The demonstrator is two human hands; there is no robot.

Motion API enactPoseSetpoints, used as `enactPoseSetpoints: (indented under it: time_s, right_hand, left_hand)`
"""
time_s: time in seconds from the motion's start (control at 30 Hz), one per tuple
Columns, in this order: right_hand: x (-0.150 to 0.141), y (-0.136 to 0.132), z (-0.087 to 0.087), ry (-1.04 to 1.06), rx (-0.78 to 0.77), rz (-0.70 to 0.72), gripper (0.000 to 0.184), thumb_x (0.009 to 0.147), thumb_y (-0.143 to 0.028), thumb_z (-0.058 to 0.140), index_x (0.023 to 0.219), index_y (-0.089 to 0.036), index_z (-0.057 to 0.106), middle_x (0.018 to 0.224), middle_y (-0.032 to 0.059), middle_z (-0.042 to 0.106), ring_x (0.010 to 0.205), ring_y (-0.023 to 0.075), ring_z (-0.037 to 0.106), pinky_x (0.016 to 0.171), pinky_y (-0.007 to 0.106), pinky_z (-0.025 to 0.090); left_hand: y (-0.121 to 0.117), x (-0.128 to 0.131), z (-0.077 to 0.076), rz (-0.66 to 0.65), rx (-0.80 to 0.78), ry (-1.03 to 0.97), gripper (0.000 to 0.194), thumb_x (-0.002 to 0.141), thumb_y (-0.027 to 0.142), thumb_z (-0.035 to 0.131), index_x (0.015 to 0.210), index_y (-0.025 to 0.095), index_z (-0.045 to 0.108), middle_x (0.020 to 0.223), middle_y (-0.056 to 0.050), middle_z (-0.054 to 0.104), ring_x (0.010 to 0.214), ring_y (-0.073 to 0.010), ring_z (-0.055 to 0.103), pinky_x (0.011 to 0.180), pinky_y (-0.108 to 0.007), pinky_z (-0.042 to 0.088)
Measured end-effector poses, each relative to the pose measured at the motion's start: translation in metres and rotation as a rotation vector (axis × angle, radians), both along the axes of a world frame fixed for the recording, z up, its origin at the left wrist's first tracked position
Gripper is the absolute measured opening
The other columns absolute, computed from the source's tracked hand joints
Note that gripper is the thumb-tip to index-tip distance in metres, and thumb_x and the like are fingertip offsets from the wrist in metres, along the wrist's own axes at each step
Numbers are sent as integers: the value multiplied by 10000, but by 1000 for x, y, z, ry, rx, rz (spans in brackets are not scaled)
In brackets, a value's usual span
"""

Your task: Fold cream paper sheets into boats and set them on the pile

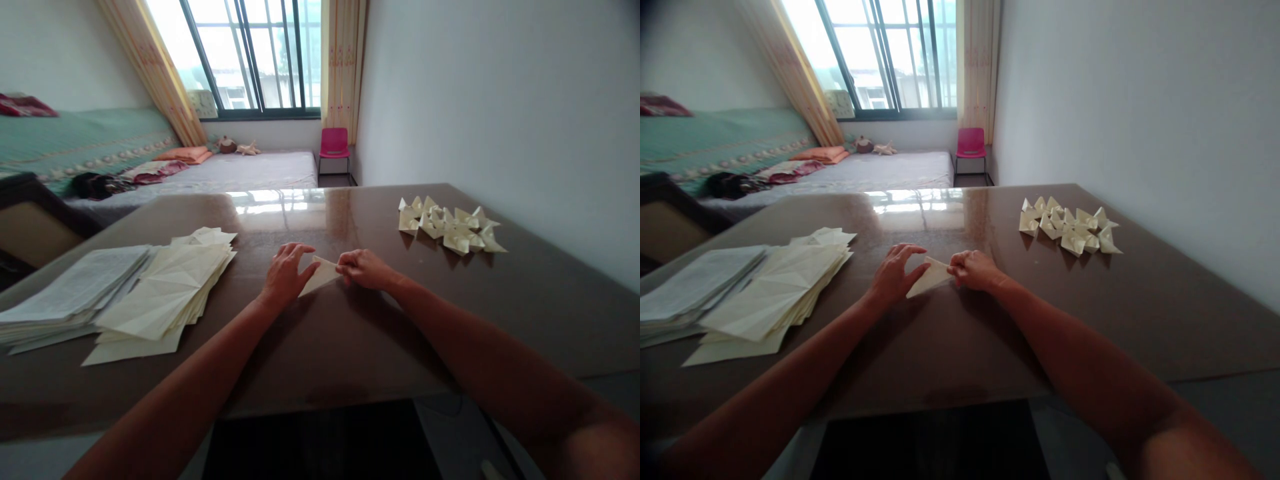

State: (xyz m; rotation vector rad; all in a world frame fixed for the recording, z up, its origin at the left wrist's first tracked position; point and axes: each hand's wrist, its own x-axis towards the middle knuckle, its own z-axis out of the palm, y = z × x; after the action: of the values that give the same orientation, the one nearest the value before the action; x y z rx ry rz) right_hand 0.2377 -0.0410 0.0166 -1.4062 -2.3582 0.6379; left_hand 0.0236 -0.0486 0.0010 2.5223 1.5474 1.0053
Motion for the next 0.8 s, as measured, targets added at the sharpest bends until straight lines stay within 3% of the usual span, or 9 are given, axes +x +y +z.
enactPoseSetpoints:
  time_s: [0.1, 0.27, 0.37, 0.5, 0.6, 0.7, 0.8]
  right_hand:
    - [4, 8, -5, 19, -6, -104, 226, 851, -247, 502, 726, -155, 665, 642, 15, 691, 569, 107, 536, 544, 208, 327]
    - [6, 14, -9, 96, -97, -215, 299, 895, -285, 422, 739, -153, 641, 669, 25, 709, 526, 98, 523, 530, 202, 335]
    - [4, 9, -4, -26, -207, -149, 354, 903, -301, 409, 684, -154, 646, 661, 38, 712, 516, 103, 528, 526, 211, 340]
    - [2, 2, 1, -196, -173, -70, 367, 877, -337, 462, 606, -168, 641, 572, 31, 668, 527, 113, 535, 517, 225, 318]
    - [5, 1, 0, -209, -174, -39, 370, 858, -369, 493, 577, -164, 622, 500, 16, 599, 454, 98, 473, 484, 236, 284]
    - [6, 2, -5, -58, -227, 12, 432, 863, -404, 476, 531, -150, 583, 452, 1, 526, 411, 74, 384, 460, 229, 262]
    - [2, 0, -11, 143, -345, 71, 464, 869, -443, 452, 563, -130, 606, 454, -4, 513, 409, 63, 322, 438, 219, 241]
  left_hand:
    - [2, -7, 2, 147, 1, -48, 239, 888, 380, 487, 1006, 197, 585, 1027, -59, 631, 983, -214, 562, 854, -331, 429]
    - [-1, -11, -1, 235, -213, 3, 308, 891, 481, 441, 843, 212, 584, 707, -1, 628, 647, -168, 572, 604, -272, 379]
    - [-7, -7, -5, 89, -170, 85, 251, 874, 437, 493, 830, 217, 607, 766, 3, 638, 681, -149, 580, 626, -256, 382]
    - [-16, -1, -9, -109, -156, 226, 197, 879, 373, 501, 882, 247, 653, 935, 1, 647, 769, -138, 602, 686, -243, 406]
    - [-17, -1, -6, 1, -170, 300, 270, 877, 441, 488, 834, 241, 664, 904, -15, 661, 762, -162, 614, 659, -258, 405]
    - [-13, -6, -2, 135, -225, 292, 395, 886, 512, 428, 756, 220, 659, 786, -40, 679, 737, -204, 634, 636, -284, 409]
    - [-6, -9, -2, 97, -341, 87, 397, 897, 503, 405, 812, 216, 665, 709, -29, 692, 675, -198, 649, 640, -292, 437]
